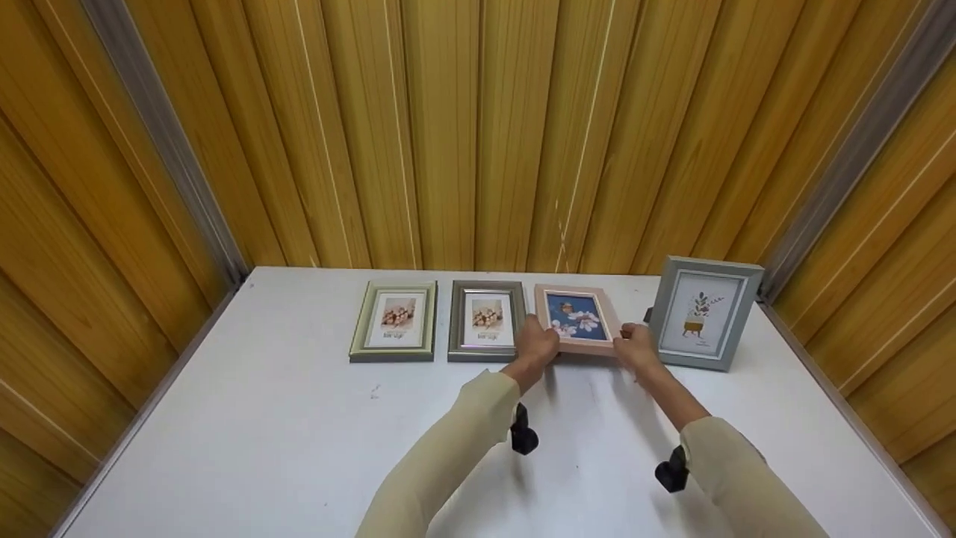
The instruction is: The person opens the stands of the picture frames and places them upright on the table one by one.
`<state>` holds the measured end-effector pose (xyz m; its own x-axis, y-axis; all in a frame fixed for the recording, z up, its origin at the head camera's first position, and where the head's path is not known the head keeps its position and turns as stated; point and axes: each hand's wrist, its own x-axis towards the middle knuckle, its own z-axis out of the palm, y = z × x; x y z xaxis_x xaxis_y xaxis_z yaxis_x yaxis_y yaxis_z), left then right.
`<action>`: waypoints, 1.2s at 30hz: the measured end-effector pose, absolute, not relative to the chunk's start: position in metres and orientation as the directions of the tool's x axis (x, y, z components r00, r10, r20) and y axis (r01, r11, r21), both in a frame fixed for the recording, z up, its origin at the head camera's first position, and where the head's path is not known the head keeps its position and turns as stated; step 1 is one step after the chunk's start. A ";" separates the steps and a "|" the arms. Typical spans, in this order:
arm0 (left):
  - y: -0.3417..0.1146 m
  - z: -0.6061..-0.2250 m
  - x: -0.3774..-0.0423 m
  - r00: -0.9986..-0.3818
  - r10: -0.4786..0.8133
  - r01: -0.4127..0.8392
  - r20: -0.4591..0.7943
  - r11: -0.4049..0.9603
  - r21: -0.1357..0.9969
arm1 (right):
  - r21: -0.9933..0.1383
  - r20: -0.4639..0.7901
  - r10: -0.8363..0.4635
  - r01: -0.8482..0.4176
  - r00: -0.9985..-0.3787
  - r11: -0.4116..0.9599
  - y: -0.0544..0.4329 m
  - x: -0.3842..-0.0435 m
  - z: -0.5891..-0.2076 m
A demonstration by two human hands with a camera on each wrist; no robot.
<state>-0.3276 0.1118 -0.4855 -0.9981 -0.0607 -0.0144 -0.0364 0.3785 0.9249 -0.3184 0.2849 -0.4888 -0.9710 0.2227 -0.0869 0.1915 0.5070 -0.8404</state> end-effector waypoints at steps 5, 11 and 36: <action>0.105 -0.482 -0.332 -0.996 -0.072 -0.070 -0.049 0.321 0.944 | -0.868 -0.208 0.230 0.288 -0.951 0.404 0.287 -0.317 -0.483; 0.097 -0.476 -0.335 -0.981 -0.092 -0.187 -0.170 0.226 0.956 | -0.895 -0.308 0.182 0.350 -0.934 0.279 0.288 -0.313 -0.479; 0.015 -0.464 -0.319 -0.916 0.267 -0.279 -0.299 0.111 0.954 | -0.882 -0.406 0.006 0.393 -0.914 0.258 0.259 -0.293 -0.465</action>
